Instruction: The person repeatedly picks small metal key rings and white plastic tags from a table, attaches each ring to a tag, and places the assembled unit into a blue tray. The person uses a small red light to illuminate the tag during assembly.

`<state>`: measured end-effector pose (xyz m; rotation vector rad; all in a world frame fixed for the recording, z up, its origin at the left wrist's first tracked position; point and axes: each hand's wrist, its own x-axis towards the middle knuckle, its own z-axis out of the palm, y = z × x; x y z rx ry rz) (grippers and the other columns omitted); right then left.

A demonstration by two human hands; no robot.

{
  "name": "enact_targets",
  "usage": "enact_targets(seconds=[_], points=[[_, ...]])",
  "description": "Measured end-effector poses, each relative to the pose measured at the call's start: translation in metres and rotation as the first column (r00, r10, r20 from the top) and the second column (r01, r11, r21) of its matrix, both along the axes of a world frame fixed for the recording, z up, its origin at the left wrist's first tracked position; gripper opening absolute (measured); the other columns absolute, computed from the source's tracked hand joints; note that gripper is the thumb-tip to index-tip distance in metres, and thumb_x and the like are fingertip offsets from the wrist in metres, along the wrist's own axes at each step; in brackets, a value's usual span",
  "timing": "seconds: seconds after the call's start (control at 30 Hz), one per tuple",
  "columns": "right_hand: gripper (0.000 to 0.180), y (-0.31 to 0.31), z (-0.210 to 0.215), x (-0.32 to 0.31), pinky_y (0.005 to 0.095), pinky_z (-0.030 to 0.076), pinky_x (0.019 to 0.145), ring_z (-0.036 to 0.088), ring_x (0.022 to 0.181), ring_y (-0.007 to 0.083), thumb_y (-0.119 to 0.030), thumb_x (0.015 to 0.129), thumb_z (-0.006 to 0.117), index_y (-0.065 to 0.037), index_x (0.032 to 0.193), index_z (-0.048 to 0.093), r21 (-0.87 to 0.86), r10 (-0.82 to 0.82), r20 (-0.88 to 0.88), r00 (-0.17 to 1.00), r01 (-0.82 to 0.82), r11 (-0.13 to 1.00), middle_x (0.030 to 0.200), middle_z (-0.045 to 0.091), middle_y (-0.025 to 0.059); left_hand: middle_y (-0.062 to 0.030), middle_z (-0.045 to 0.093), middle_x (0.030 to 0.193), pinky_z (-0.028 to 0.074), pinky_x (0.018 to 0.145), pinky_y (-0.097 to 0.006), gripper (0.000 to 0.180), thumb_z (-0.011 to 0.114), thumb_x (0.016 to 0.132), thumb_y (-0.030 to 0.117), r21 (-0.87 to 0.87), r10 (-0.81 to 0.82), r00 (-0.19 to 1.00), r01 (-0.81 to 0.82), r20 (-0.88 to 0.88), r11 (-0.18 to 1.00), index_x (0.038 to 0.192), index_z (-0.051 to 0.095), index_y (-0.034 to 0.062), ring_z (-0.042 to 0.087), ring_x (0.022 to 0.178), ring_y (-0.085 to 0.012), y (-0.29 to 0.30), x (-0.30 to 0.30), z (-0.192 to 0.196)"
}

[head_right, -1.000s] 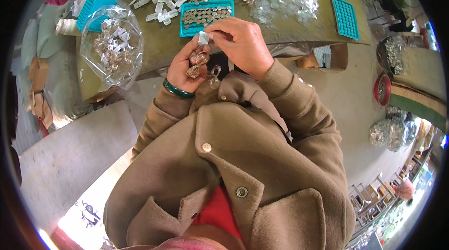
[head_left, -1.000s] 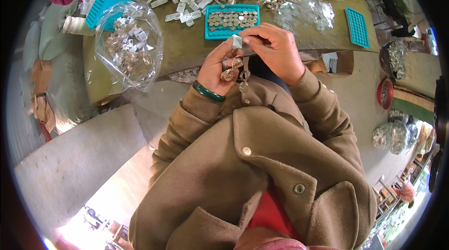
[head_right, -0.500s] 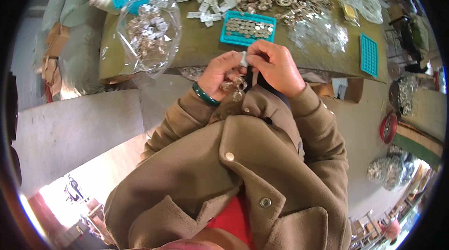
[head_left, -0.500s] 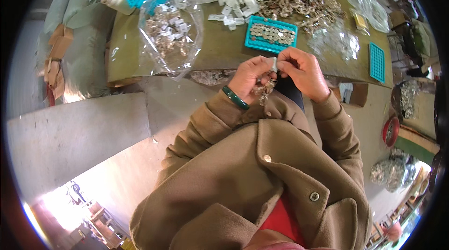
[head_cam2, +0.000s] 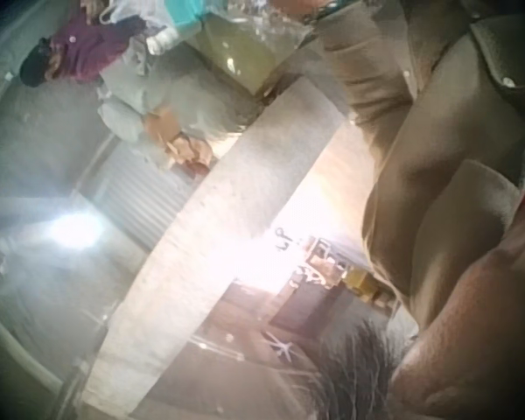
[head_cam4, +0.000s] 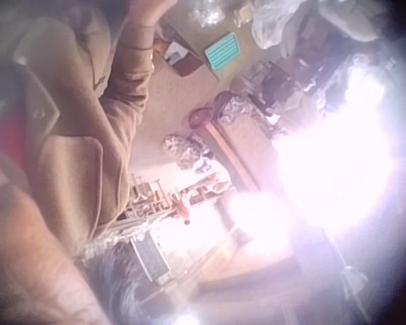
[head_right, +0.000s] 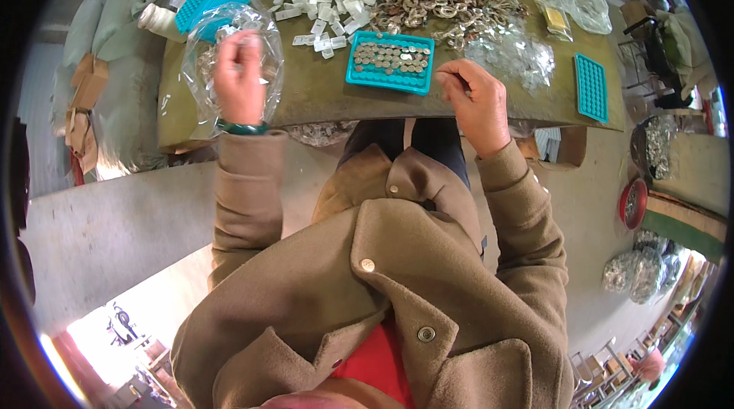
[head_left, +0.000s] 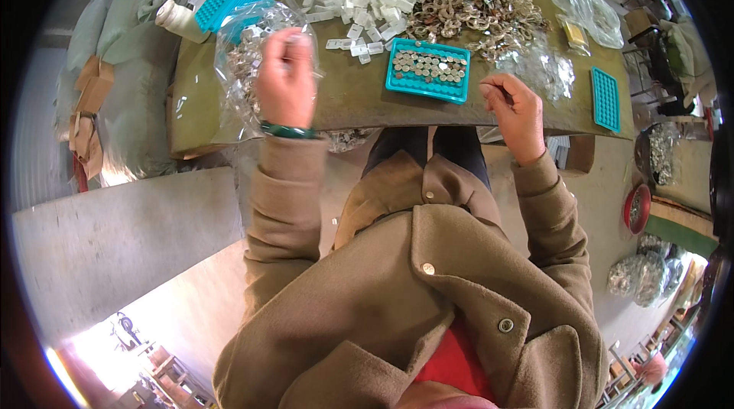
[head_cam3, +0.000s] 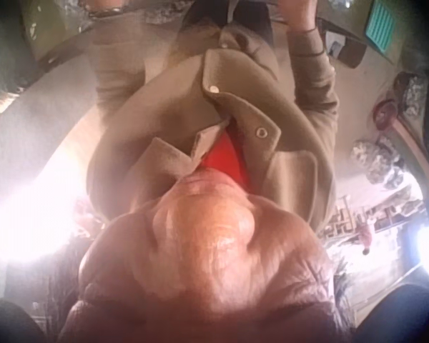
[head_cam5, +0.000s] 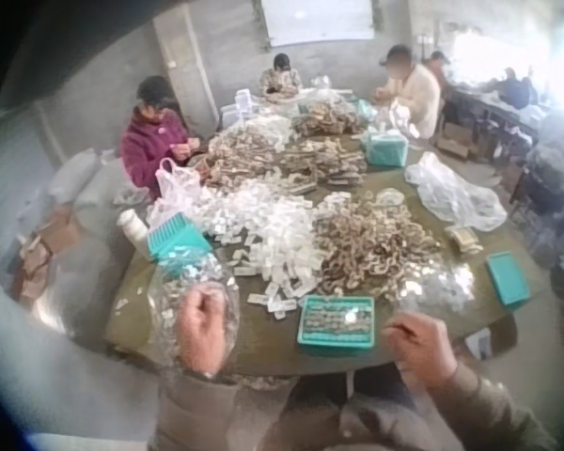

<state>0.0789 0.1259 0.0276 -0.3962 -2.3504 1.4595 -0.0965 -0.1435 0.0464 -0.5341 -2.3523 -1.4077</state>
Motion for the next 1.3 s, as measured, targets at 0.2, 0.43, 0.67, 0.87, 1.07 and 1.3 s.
enact_targets(seconds=[0.2, 0.43, 0.67, 0.87, 1.07, 1.3], points=[[0.014, 0.017, -0.030, 0.001, 0.0363, 0.050, 0.076, 0.064, 0.088, 0.0316, 0.002, 0.084, 0.059, -0.002, 0.095, 0.068, 0.465, 0.052, -0.185, 0.981, 0.041, 0.884, 0.095, 0.067, 0.0115, -0.0128, 0.068, 0.109, 0.049, 0.087, -0.036, 0.030, 0.068, 0.087, 0.014, -0.131, 0.194, 0.924, -0.248, -0.330, 0.960, 0.116, 0.067, 0.0079, 0.063, 0.101, -0.0241, -0.010, -0.029, -0.016], [0.022, 0.010, -0.041, -0.001, 0.0388, 0.050, 0.080, 0.063, 0.092, 0.0319, 0.000, 0.084, 0.061, -0.007, 0.103, 0.069, 0.299, -0.004, -0.092, 0.996, 0.031, 0.954, 0.096, 0.067, 0.0124, -0.0074, 0.065, 0.098, 0.050, 0.079, -0.033, 0.023, 0.073, 0.080, 0.010, -0.334, -0.068, 0.997, 0.048, -0.046, 0.941, 0.103, 0.074, 0.0105, 0.062, 0.088, -0.0226, 0.056, -0.009, -0.067], [0.028, 0.024, -0.028, -0.027, 0.0380, 0.049, 0.084, 0.065, 0.092, 0.0307, -0.004, 0.085, 0.063, -0.008, 0.112, 0.068, 0.505, 0.040, -0.196, 0.980, 0.066, 0.860, 0.100, 0.068, 0.0129, -0.0045, 0.060, 0.101, 0.047, 0.083, -0.040, 0.020, 0.077, 0.072, 0.013, -0.457, -0.092, 0.989, 0.030, -0.115, 0.889, 0.090, 0.071, 0.0110, 0.056, 0.096, -0.0280, 0.059, -0.020, -0.086], [0.024, 0.014, -0.004, -0.061, 0.0412, 0.052, 0.075, 0.068, 0.083, 0.0304, -0.008, 0.086, 0.064, -0.006, 0.109, 0.068, 0.209, 0.025, -0.057, 0.998, -0.013, 0.978, 0.093, 0.069, 0.0138, -0.0093, 0.070, 0.088, 0.052, 0.069, -0.029, 0.018, 0.071, 0.084, 0.012, 0.057, -0.107, 0.965, 0.096, 0.241, 0.994, 0.098, 0.064, 0.0042, 0.066, 0.077, -0.0175, 0.053, -0.012, -0.076], [0.034, 0.004, -0.002, -0.111, 0.0416, 0.052, 0.070, 0.067, 0.080, 0.0328, -0.040, 0.085, 0.065, -0.009, 0.098, 0.071, 0.460, 0.004, 0.191, 0.982, -0.093, 0.883, 0.085, 0.070, 0.0132, -0.0009, 0.066, 0.087, 0.049, 0.059, -0.023, 0.016, 0.070, 0.083, 0.010, 0.367, -0.280, 0.807, 0.085, 0.520, 0.926, 0.096, 0.066, 0.0009, 0.058, 0.071, -0.0060, 0.043, 0.002, -0.059], [0.020, 0.018, -0.013, -0.134, 0.0416, 0.053, 0.075, 0.067, 0.080, 0.0336, -0.021, 0.081, 0.061, -0.006, 0.088, 0.072, 0.412, 0.029, 0.199, 0.980, -0.110, 0.905, 0.083, 0.071, 0.0137, -0.0040, 0.067, 0.093, 0.050, 0.055, -0.021, 0.015, 0.069, 0.086, 0.013, 0.548, -0.452, 0.659, 0.071, 0.601, 0.833, 0.097, 0.060, 0.0072, 0.062, 0.074, -0.0084, 0.039, 0.010, -0.050]])
